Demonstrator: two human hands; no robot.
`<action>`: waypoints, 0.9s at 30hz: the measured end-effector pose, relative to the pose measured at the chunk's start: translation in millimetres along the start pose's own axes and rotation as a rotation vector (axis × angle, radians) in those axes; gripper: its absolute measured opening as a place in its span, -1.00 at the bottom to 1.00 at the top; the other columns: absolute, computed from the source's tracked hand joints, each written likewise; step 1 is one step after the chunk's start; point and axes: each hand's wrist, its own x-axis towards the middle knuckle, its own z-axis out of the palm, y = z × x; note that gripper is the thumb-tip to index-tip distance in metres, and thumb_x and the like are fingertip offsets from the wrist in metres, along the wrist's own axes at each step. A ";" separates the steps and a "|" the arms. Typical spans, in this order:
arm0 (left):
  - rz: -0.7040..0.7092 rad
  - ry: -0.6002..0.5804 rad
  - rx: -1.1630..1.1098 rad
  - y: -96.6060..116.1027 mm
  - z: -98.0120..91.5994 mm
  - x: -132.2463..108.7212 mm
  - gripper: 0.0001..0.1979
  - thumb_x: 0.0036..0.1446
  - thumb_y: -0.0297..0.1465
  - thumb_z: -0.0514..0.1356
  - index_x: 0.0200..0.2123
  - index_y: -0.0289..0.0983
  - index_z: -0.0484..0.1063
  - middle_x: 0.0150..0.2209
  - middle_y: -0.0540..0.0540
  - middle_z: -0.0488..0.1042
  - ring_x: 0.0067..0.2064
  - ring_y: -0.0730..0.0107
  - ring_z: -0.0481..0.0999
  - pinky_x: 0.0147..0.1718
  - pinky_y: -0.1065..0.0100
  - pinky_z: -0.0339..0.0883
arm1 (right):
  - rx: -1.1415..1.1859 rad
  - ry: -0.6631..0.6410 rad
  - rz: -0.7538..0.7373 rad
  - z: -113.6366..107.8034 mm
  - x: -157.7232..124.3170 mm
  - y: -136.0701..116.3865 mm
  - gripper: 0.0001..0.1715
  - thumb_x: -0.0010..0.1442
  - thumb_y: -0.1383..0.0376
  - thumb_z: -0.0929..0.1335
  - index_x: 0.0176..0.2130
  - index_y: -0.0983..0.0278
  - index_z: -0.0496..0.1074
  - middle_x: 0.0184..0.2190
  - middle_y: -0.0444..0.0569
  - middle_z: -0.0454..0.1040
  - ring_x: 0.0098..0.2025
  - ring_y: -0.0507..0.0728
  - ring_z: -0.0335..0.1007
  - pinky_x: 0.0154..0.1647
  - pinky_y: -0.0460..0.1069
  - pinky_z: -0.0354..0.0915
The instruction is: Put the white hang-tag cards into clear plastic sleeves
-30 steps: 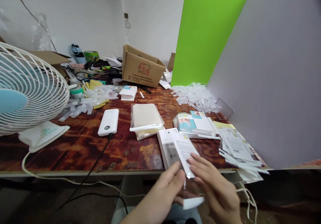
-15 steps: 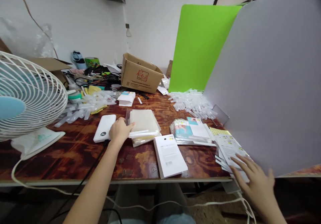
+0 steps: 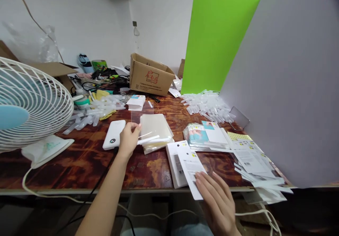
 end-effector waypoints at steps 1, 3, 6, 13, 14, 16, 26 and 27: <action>-0.011 -0.053 -0.088 7.3 -1.1 -10.4 -0.87 0.15 -0.27 0.09 -0.36 -0.19 0.24 -0.13 -0.19 0.54 -0.02 0.14 0.49 0.01 0.13 0.28 | 0.005 0.056 -0.011 -5.0 4.3 -3.3 -0.68 0.30 0.40 0.18 -0.08 0.36 0.45 -0.15 0.07 0.57 0.07 0.14 0.42 0.17 0.09 0.27; -0.031 -0.204 -0.261 23.9 -2.5 -36.4 -0.86 0.21 -0.28 0.03 -0.36 -0.18 0.16 -0.08 -0.18 0.56 0.00 0.22 0.52 0.00 0.18 0.34 | 0.010 0.135 -0.028 -12.7 14.6 -11.4 -0.73 0.31 0.35 0.21 -0.19 0.29 0.49 -0.19 0.00 0.59 0.05 0.14 0.44 0.15 0.06 0.30; -0.166 -0.429 -0.631 45.7 -2.5 -74.9 -0.86 0.25 -0.33 0.04 -0.34 -0.17 0.09 -0.02 -0.18 0.56 0.01 0.27 0.54 -0.05 0.21 0.40 | 0.000 0.126 -0.082 -18.4 27.7 -20.8 -0.77 0.28 0.35 0.26 -0.31 0.19 0.50 -0.19 -0.16 0.59 0.07 0.10 0.42 0.25 0.06 0.21; -0.330 -0.386 -1.031 51.4 8.5 -97.5 -0.83 0.27 -0.38 0.07 -0.06 -0.16 0.23 -0.11 -0.17 0.60 -0.07 0.30 0.59 -0.11 0.28 0.42 | -0.021 -0.027 -0.194 -19.1 22.9 -16.5 -0.76 0.30 0.32 0.25 -0.22 0.19 0.52 -0.12 -0.16 0.56 0.05 0.13 0.44 0.29 0.08 0.16; -0.299 -0.325 -1.033 49.6 10.3 -95.9 -0.84 0.27 -0.37 0.08 -0.07 -0.16 0.25 -0.12 -0.15 0.60 -0.05 0.29 0.58 -0.05 0.25 0.39 | -0.027 -0.017 -0.187 -17.8 19.1 -15.7 -0.75 0.30 0.31 0.25 -0.22 0.18 0.52 -0.13 -0.16 0.56 0.04 0.13 0.45 0.27 0.08 0.17; -0.198 -0.177 -1.012 46.5 12.8 -93.2 -0.85 0.26 -0.35 0.10 -0.10 -0.16 0.26 -0.12 -0.13 0.60 0.01 0.28 0.55 0.08 0.20 0.29 | -0.037 -0.026 -0.182 -13.3 11.3 -14.3 -0.72 0.31 0.31 0.23 -0.20 0.19 0.52 -0.13 -0.14 0.57 0.05 0.13 0.44 0.25 0.06 0.18; -0.126 -0.039 -0.962 45.9 5.8 -100.2 -0.81 0.23 -0.30 0.14 -0.10 -0.14 0.25 -0.08 -0.14 0.57 -0.01 0.18 0.56 0.08 0.06 0.30 | -0.017 0.002 0.024 -9.4 20.9 -21.2 -0.65 0.26 0.45 0.17 -0.13 0.36 0.48 -0.17 0.06 0.58 -0.01 0.13 0.48 0.02 0.02 0.32; -0.152 -0.072 -0.971 48.2 4.7 -102.2 -0.81 0.23 -0.30 0.13 -0.10 -0.14 0.25 -0.08 -0.14 0.58 -0.02 0.18 0.57 0.06 0.07 0.32 | 0.000 0.040 0.003 -13.1 26.4 -25.1 -0.69 0.28 0.42 0.18 -0.18 0.35 0.49 -0.22 0.04 0.59 -0.04 0.13 0.50 0.04 0.03 0.32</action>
